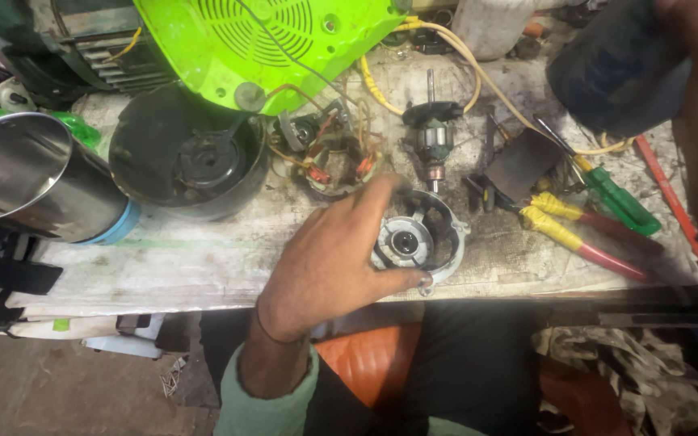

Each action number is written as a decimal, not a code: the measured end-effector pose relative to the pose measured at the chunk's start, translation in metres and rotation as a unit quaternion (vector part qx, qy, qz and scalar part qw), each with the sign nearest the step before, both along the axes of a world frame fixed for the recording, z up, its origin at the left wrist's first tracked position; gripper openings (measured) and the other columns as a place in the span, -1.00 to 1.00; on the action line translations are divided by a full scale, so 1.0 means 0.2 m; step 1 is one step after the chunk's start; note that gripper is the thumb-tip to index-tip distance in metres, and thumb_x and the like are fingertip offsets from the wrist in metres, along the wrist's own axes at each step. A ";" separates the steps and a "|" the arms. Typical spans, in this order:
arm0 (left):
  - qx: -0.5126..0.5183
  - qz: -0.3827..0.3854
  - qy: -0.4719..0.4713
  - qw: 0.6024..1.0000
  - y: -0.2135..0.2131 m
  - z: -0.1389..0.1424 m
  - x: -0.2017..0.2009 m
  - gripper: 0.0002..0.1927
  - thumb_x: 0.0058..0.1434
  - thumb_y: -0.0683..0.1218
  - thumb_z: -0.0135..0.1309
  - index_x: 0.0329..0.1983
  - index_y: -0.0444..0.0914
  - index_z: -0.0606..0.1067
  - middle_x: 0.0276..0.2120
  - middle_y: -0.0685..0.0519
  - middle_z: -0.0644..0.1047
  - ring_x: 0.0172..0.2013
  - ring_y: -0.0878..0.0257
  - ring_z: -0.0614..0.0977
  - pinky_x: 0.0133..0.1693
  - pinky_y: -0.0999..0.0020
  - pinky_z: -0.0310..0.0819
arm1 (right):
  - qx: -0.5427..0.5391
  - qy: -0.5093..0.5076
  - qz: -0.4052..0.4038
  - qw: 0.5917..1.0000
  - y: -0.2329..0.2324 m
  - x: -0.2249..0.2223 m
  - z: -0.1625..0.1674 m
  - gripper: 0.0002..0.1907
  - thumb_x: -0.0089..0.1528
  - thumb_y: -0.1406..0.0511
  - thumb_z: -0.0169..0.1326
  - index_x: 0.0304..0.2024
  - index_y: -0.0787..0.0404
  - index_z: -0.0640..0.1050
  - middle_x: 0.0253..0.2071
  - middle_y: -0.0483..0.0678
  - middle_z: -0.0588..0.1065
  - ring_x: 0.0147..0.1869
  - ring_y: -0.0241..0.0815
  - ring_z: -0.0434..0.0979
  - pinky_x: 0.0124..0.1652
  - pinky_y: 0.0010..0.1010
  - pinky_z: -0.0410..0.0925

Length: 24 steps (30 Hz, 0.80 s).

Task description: The person works at a cluttered repair workbench, prying and twisting the copper armature out of a small appliance motor housing by hand, separating the rotor from the stator housing, and then pouring oil from a blue bottle onto the motor windings.

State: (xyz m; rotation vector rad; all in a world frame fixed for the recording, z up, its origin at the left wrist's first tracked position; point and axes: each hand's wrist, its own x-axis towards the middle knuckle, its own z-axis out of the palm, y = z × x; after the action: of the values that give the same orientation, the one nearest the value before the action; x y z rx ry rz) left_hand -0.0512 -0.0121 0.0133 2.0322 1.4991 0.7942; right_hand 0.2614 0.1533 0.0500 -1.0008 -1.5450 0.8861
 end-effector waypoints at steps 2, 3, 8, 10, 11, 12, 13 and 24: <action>0.016 -0.010 -0.004 1.000 0.01 0.00 -0.01 0.04 -0.10 0.11 0.45 0.36 -0.35 0.20 0.13 -0.34 0.50 0.14 -0.21 0.56 0.13 0.01 0.41 | 0.023 -0.017 -0.027 0.999 0.03 -0.02 -0.01 -0.79 0.41 0.20 0.07 0.01 0.13 0.58 -0.11 -0.16 0.58 -0.01 -0.30 0.62 0.08 -0.45 0.46; 0.023 -0.015 -0.007 1.000 0.01 0.00 -0.01 0.05 -0.11 0.11 0.45 0.36 -0.35 0.20 0.14 -0.34 0.50 0.14 -0.21 0.56 0.14 0.01 0.40 | 0.038 -0.033 -0.043 0.998 0.07 -0.02 -0.02 -0.79 0.43 0.19 0.11 0.03 0.15 0.58 -0.09 -0.14 0.58 0.00 -0.29 0.62 0.08 -0.45 0.45; 0.030 -0.004 0.003 1.000 -0.04 0.00 -0.04 0.02 -0.09 0.08 0.43 0.39 -0.31 0.22 0.19 -0.29 0.49 0.16 -0.17 0.55 0.14 0.02 0.41 | 0.138 -0.054 -0.044 0.988 0.46 -0.02 -0.19 -0.58 0.42 0.33 0.29 0.22 0.28 0.39 0.12 0.00 0.51 0.19 -0.17 0.60 0.19 -0.35 0.50; 0.137 -0.010 0.009 0.990 -0.08 0.00 -0.08 0.00 -0.06 0.12 0.45 0.36 -0.37 0.26 0.22 -0.34 0.47 0.15 -0.19 0.54 0.13 -0.01 0.38 | 0.186 -0.058 -0.008 0.981 0.56 -0.02 -0.28 -0.44 0.37 0.43 0.29 0.29 0.33 0.29 0.22 0.08 0.46 0.28 -0.11 0.57 0.25 -0.30 0.52; 0.163 0.006 -0.004 0.987 -0.09 0.00 -0.11 -0.09 -0.01 0.06 0.43 0.33 -0.36 0.30 0.19 -0.29 0.50 0.15 -0.13 0.58 0.15 0.03 0.43 | 0.206 -0.075 0.002 0.976 0.58 -0.02 -0.31 -0.43 0.36 0.45 0.27 0.30 0.36 0.27 0.24 0.11 0.45 0.29 -0.08 0.55 0.25 -0.28 0.50; 0.189 0.022 -0.017 0.982 -0.10 0.01 -0.15 -0.18 0.05 0.01 0.41 0.31 -0.35 0.33 0.17 -0.24 0.54 0.14 -0.07 0.61 0.16 0.08 0.49 | 0.195 -0.082 -0.007 0.977 0.59 -0.01 -0.32 -0.43 0.35 0.43 0.28 0.28 0.35 0.27 0.21 0.10 0.44 0.25 -0.10 0.54 0.20 -0.30 0.50; 0.215 0.039 -0.030 0.976 -0.10 0.01 -0.17 -0.28 0.11 -0.04 0.39 0.28 -0.34 0.36 0.14 -0.19 0.57 0.14 -0.01 0.65 0.18 0.13 0.55 | 0.183 -0.088 -0.017 0.979 0.58 -0.02 -0.32 -0.43 0.33 0.41 0.29 0.26 0.34 0.26 0.18 0.08 0.44 0.21 -0.13 0.54 0.16 -0.32 0.50; 0.206 0.113 -0.098 0.967 -0.02 -0.03 -0.19 -0.42 0.17 -0.17 0.32 0.26 -0.32 0.43 0.06 -0.06 0.64 -0.03 0.17 0.74 -0.01 0.33 0.66 | 0.007 -0.130 -0.136 0.982 -0.02 -0.12 -0.07 -0.52 0.32 0.14 0.24 0.20 0.20 0.46 0.02 -0.11 0.54 0.08 -0.28 0.60 0.06 -0.47 0.43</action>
State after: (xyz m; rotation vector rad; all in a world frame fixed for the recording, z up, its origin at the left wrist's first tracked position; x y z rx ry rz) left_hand -0.0902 -0.0165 0.0071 2.0050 1.5663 1.4583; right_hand 0.2365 0.1494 0.0351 -1.3225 -1.5779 0.5692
